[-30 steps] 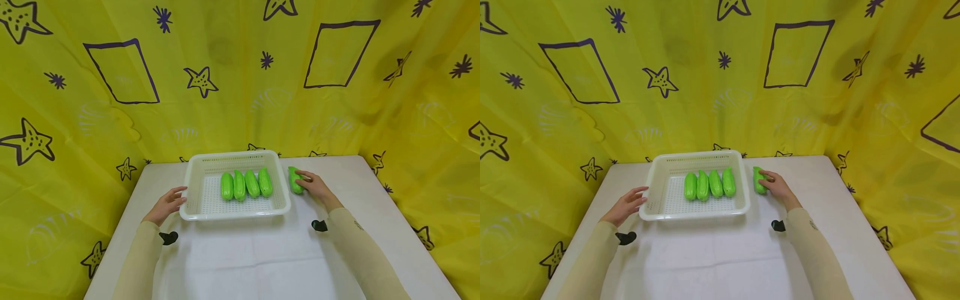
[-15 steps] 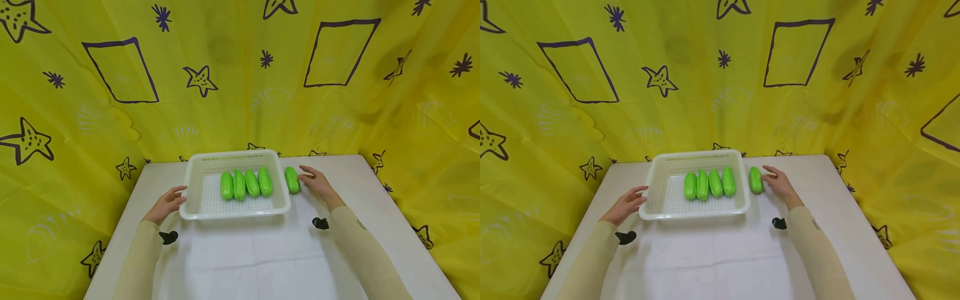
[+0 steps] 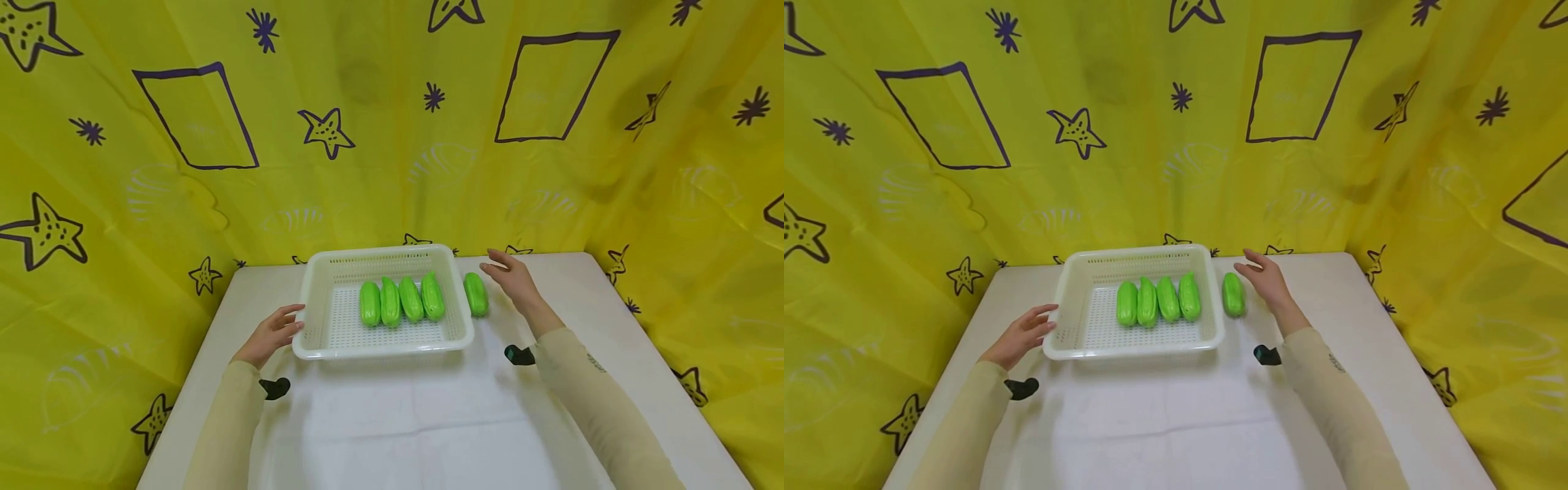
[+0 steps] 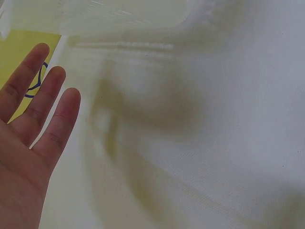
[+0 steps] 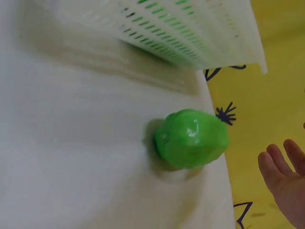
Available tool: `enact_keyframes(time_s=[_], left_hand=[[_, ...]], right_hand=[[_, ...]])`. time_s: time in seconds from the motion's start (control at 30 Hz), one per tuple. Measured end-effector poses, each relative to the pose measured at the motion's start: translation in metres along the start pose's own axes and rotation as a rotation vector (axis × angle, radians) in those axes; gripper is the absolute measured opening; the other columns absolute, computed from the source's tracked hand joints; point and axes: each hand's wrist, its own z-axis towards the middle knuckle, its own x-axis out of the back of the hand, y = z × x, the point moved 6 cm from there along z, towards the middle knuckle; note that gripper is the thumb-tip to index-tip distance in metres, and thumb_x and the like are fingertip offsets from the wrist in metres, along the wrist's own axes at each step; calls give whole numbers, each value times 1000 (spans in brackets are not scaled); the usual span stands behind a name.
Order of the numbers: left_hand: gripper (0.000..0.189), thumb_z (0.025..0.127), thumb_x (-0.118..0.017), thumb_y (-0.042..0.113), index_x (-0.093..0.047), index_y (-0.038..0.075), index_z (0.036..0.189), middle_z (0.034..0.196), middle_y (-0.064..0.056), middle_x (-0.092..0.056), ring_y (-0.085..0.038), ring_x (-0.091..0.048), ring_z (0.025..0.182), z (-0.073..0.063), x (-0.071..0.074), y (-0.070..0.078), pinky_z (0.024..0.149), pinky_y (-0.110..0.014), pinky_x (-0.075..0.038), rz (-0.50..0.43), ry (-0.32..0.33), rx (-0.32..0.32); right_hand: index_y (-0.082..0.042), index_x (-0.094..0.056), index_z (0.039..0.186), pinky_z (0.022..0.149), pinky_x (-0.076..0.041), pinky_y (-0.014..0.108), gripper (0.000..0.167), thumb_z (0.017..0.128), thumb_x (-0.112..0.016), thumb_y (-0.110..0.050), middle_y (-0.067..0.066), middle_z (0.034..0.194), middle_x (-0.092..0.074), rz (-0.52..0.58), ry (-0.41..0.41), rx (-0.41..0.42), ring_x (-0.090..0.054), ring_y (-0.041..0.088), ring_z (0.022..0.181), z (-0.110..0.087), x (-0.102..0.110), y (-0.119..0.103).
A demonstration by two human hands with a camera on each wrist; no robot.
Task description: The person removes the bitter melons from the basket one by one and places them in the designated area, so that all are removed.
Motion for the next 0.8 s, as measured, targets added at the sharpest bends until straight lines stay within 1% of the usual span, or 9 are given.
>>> enact_keyframes(time_s=[0.13,0.3,0.53,0.8], left_hand=[[61,95,-65,34,-39,16,148,151,-23,-34,-40,-41,132,0,0,0,109,-54,-36,-4,-1,-4],[61,95,-65,34,-39,17,148,150,-23,-34,-40,-41,133,0,1,0,109,-54,-36,1,-3,-9],[62,95,-65,34,-39,17,148,151,-23,-34,-41,-40,133,0,1,1,109,-54,-36,0,-7,-8],[62,95,-65,35,-39,17,148,151,-23,-34,-41,-40,134,-2,0,2,109,-56,-35,-6,-5,-5]], right_hand=[[-7,-32,153,113,-30,50,70,96,-63,-34,17,154,-33,-23,31,22,-39,36,137,7,-3,-3],[-6,-34,152,113,-31,49,68,96,-63,-32,17,154,-35,-19,42,56,-39,36,137,5,-8,-18],[-8,-36,151,113,-32,47,67,96,-65,-31,11,154,-35,2,7,64,-37,31,138,-1,-17,-40],[-8,-37,151,112,-33,48,65,96,-65,-29,11,154,-36,8,-30,85,-38,31,138,-8,-31,-60]])
